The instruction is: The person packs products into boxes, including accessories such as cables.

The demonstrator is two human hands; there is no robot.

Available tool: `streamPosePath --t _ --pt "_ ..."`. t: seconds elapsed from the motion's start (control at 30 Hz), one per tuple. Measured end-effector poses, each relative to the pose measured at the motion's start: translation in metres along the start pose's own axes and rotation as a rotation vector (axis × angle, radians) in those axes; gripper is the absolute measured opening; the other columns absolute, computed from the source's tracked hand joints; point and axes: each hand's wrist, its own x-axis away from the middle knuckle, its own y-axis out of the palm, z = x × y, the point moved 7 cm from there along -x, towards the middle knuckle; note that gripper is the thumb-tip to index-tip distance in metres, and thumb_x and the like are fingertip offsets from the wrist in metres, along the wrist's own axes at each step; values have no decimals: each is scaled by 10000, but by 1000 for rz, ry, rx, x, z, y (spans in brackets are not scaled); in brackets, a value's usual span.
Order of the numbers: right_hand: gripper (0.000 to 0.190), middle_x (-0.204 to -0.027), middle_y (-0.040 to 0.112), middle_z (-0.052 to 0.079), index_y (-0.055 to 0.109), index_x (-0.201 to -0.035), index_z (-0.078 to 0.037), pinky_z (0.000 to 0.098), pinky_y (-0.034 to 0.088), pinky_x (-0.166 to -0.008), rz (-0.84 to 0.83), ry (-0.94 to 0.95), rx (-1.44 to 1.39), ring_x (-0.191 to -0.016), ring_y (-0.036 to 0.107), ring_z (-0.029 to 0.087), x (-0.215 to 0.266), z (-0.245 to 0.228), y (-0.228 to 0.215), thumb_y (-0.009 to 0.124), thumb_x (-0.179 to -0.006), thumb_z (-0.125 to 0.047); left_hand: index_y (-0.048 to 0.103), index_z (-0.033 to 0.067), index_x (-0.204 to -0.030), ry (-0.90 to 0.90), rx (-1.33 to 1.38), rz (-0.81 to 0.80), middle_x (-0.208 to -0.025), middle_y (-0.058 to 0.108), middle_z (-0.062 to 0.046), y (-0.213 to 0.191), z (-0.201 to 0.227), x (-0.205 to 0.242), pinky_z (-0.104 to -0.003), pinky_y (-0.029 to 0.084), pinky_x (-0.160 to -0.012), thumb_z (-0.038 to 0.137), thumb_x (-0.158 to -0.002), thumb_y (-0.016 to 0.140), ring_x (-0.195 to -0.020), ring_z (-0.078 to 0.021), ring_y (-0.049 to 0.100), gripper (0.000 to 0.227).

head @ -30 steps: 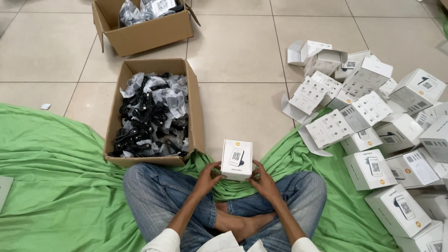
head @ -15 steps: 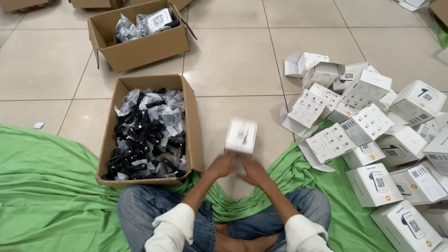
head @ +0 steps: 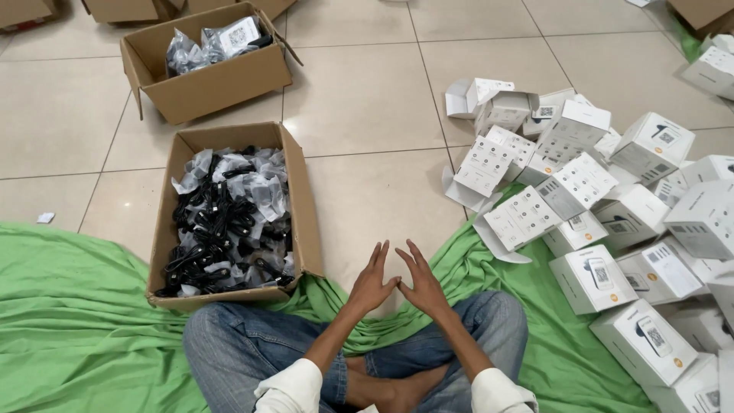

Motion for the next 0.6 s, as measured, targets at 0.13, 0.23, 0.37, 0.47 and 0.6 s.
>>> streamPosePath --t 0.13,0.23,0.37,0.47,0.6 --pt "736 -1712 207 71 405 -1548 -244 468 418 -1149 15 108 -32 -1524 335 314 25 36 -30 744 -896 -259 124 145 -1644 30 -20 -77 -1679 205 -239 21 -3 -3 -477 469 -1081 274 -870 737 -1390 -452 460 997" --pt "721 -1704 238 108 429 -1555 -198 502 390 -1170 199 90 -21 -1538 298 360 59 73 -83 749 -912 -264 147 134 -1637 163 -12 -112 -1658 243 -242 49 12 -14 -473 414 -1135 266 -869 763 -1461 -441 379 993" --pt "691 -1683 291 124 457 -1540 -177 501 415 -1159 504 269 -4 -1519 359 352 124 119 -174 757 -923 -256 204 122 -1634 302 77 -181 -1658 307 -227 85 73 -32 -465 373 -1180 245 -897 748 -1504 -420 361 924" --pt "663 -1674 315 119 468 -1528 -162 472 461 -1122 719 400 -68 -1489 421 323 194 156 -233 740 -929 -244 239 121 -1629 349 189 -329 -1641 364 -207 130 136 -42 -458 404 -1160 238 -889 730 -1453 -398 447 895" --pt "690 -1625 408 106 413 -1561 -123 455 448 -1125 977 505 -206 -1482 452 301 297 209 -280 726 -954 -218 281 107 -1608 314 364 -585 -1605 416 -189 221 195 -47 -454 439 -1115 215 -889 747 -1407 -366 501 863"
